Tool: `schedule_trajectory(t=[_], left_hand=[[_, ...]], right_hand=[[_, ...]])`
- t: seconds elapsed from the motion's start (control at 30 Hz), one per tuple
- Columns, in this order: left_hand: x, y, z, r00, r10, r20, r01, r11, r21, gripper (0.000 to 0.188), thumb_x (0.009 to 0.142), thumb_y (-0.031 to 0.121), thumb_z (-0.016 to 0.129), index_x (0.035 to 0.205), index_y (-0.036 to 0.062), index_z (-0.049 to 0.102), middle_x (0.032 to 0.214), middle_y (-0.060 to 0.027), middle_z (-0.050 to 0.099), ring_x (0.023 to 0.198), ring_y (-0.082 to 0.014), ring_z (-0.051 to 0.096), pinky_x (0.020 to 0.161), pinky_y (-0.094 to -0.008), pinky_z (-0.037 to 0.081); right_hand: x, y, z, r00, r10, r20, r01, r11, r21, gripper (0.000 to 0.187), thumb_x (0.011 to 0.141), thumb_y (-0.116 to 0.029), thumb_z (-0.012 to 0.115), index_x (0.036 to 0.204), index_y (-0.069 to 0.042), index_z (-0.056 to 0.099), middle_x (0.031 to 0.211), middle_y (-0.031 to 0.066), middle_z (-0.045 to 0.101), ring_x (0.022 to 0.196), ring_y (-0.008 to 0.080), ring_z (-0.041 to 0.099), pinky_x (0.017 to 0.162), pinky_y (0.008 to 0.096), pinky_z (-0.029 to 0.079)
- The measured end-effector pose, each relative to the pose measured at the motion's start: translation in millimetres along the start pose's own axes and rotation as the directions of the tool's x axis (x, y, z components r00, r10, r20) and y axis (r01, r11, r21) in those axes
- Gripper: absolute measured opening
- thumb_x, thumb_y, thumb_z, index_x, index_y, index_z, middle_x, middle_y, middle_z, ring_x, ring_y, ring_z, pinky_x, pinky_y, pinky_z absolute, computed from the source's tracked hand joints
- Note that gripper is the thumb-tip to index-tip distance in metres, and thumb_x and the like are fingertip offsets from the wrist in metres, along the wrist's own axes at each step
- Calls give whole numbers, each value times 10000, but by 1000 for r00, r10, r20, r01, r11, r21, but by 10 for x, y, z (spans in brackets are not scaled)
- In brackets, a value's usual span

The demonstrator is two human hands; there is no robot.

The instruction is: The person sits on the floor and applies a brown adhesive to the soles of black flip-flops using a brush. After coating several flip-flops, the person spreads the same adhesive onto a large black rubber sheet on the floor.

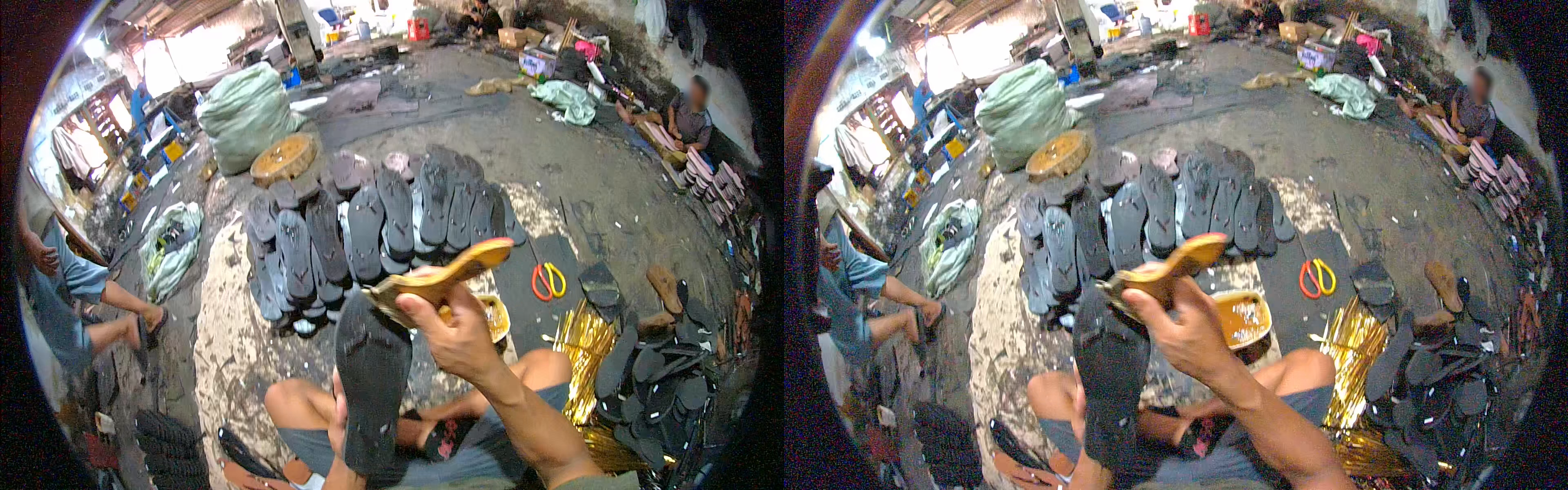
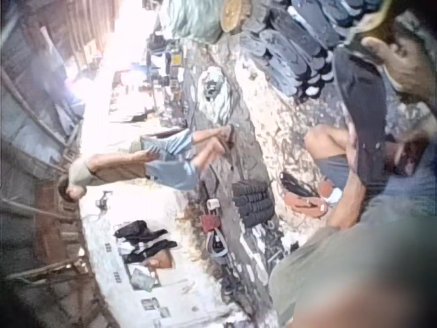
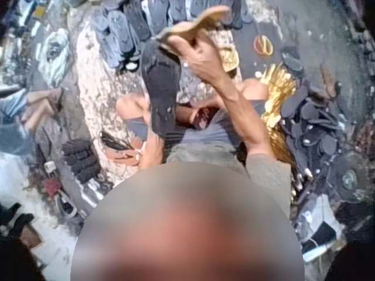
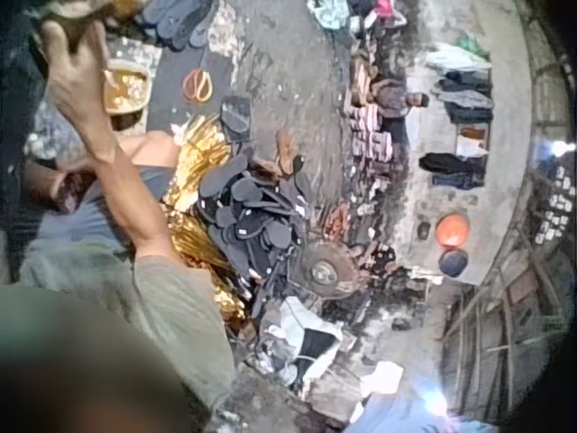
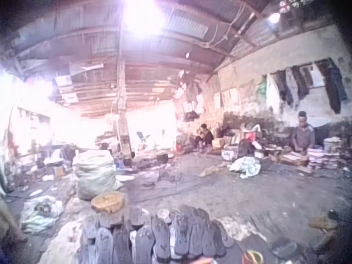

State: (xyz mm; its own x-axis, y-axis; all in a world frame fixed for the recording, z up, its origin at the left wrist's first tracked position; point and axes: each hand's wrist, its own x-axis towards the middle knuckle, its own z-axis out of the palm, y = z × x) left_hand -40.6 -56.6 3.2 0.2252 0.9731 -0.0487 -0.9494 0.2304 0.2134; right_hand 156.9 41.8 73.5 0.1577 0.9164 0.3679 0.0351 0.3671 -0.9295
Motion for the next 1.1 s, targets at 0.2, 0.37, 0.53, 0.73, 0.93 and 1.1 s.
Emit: schedule_trajectory(t=[0.2, 0.37, 0.53, 0.73, 0.93, 1.1], left_hand=[[456, 54, 178, 988, 152, -34, -144, 977, 160, 567, 1083, 382, 398, 1614, 318, 213, 1571, -153, 391, 1322, -416, 519, 1020, -603, 505], [874, 149, 140, 989, 113, 99, -126, 983, 133, 531, 1088, 425, 406, 1589, 327, 261, 1427, -147, 520, 1154, -338, 618, 898, -510, 577], [832, -109, 291, 991, 133, -2, -120, 901, 417, 537, 1088, 476, 392, 1590, 350, 250, 1324, -148, 565, 986, -242, 667, 840, -410, 597], [652, -302, 248, 991, -131, -37, 124, 981, -150, 465, 1102, 434, 374, 1540, 279, 359, 1429, -119, 509, 1288, -244, 537, 1144, -452, 417], [973, 217, -152, 996, 47, -75, -40, 995, 94, 459, 1079, 431, 444, 1524, 367, 352, 1346, -94, 574, 1098, -275, 646, 860, -434, 600], [922, 45, -61, 998, 29, 56, -35, 992, 122, 452, 1094, 428, 400, 1534, 327, 372, 1361, -73, 578, 1144, -249, 628, 905, -451, 582]], right_hand=[[-655, -33, 205, 935, 312, 168, -295, 948, -115, 317, 967, -224, 712, 1163, 20, 659, 1094, 123, 704, 1017, 189, 650, 905, 341, 513], [-1421, -97, 265, 809, 518, 279, -512, 853, -98, 269, 938, -148, 747, 1135, 11, 658, 1021, 66, 694, 932, 160, 635, 802, 315, 504], [-819, -84, 192, 912, -319, 258, 374, 904, -205, 338, 834, -95, 800, 1140, -53, 663, 1031, 99, 692, 904, 288, 659, 788, 400, 508], [-244, -17, 277, 907, -310, 286, 389, 876, -285, 324, 873, -96, 766, 1168, -68, 637, 1026, 89, 684, 912, 289, 660, 771, 406, 497], [-995, 114, 265, 902, -282, 328, 347, 925, -158, 411, 802, -151, 835, 1170, -86, 665, 1035, 66, 674, 917, 272, 662, 788, 378, 527], [-709, 299, 230, 866, -392, 311, 478, 831, -284, 381, 821, -160, 818, 1163, -93, 664, 1057, 54, 679, 964, 269, 668, 791, 388, 516]])
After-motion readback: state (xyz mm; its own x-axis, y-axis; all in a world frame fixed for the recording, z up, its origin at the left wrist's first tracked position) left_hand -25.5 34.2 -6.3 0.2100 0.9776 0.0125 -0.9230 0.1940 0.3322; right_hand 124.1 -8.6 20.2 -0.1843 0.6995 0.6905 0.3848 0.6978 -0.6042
